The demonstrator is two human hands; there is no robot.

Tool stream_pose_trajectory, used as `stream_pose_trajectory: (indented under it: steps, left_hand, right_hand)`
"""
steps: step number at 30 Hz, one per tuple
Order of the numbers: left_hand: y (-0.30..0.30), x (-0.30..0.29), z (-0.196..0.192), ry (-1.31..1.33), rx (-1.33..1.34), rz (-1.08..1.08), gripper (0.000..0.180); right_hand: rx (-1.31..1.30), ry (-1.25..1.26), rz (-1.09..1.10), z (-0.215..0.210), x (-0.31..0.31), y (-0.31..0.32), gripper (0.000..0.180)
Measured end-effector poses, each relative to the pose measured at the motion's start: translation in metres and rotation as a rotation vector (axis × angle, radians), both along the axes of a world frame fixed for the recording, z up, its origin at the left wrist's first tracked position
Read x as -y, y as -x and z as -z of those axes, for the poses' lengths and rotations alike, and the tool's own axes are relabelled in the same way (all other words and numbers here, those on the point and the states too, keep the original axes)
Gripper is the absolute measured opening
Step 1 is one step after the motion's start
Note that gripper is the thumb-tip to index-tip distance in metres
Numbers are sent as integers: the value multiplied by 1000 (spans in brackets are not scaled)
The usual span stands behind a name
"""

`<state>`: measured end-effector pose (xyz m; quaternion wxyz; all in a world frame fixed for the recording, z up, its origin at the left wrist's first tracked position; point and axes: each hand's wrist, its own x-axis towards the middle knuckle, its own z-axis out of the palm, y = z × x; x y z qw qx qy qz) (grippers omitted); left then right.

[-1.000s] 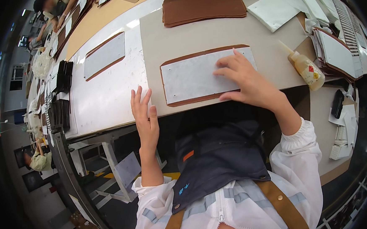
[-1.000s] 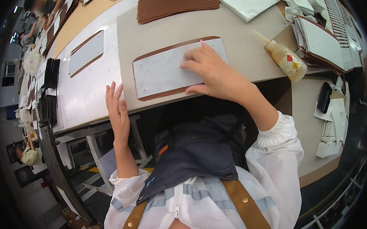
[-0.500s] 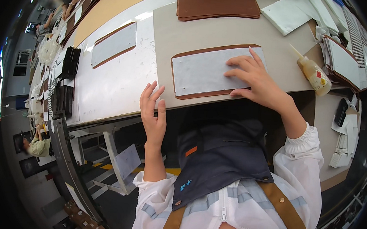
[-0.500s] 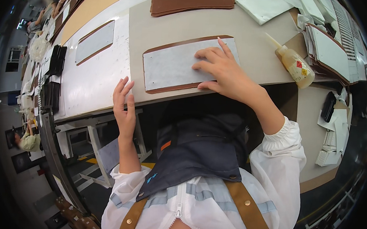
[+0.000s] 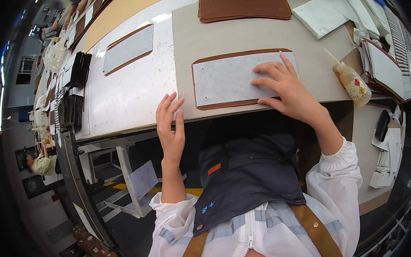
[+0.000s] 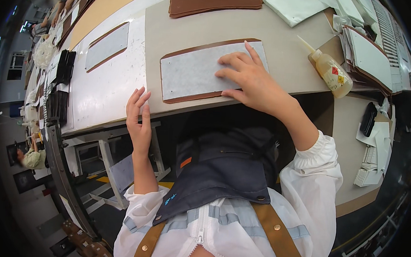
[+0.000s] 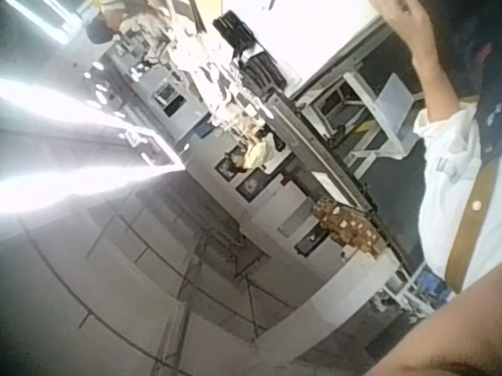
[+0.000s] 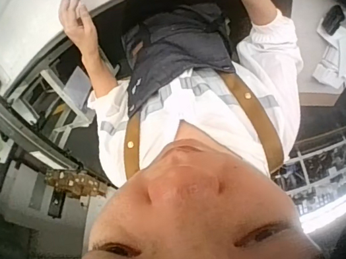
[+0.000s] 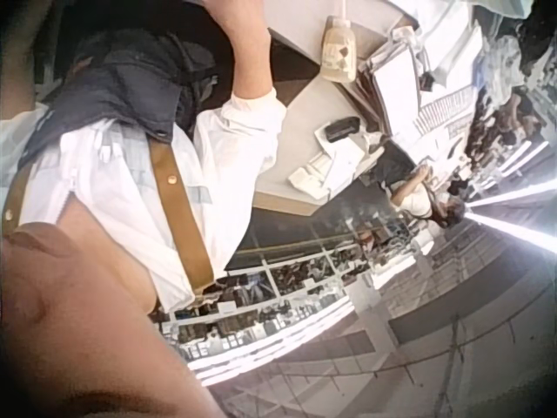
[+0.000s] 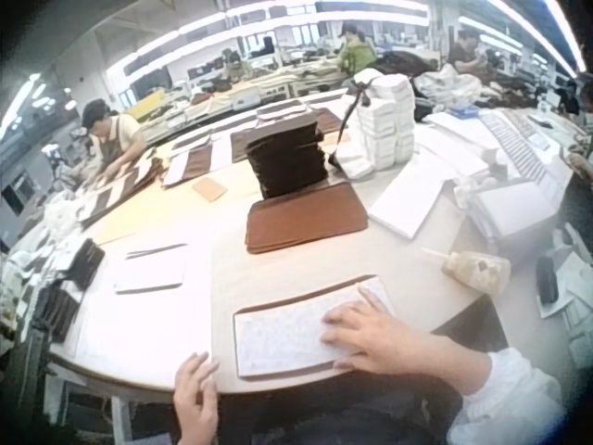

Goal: The person applies glue from a squeeze bottle onto brown leather pieces and then places white fabric inserts on top, pressing them down to adhere. The process is repeated for multiple units on a workbench.

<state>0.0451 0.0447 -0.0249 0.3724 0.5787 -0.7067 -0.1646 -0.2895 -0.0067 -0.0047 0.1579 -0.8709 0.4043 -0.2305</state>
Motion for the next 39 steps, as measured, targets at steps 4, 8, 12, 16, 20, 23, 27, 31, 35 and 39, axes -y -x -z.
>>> stream_pose_trajectory:
  steps: [4,8,12,16,20,23,27,31,35,39]
  left_hand:
    - [1,-1,0,8,-6,-3,26]
    - [5,-1,-1,39,-18,-4,26]
    - [10,-1,-4,-32,-175,-70,24]
    - [10,12,-9,-200,-464,-138,32]
    - [9,40,-21,-558,-784,-86,54]
    - [16,65,-21,-677,-766,-56,59]
    - [-39,71,-15,-554,-452,25,46]
    - [-106,92,-48,-416,-300,-142,35]
    - [-200,118,-52,-422,-236,-365,41]
    - [-267,141,-24,-427,-113,-475,44]
  right_hand:
    - [9,143,-16,-1,-6,-7,33]
    - [-115,298,-74,-3,-13,-12,25]
    - [1,318,-8,-2,-12,-13,21]
    - [322,282,135,1,-15,-16,21]
    - [402,340,79,-1,-30,-31,26]
    - [252,312,7,11,-41,-36,25]
    - [248,273,145,2,-46,-28,24]
    - [222,387,451,-15,-44,20,23]
    - [143,456,748,-23,-44,75,18]
    - [1,448,1010,-18,-54,124,29]
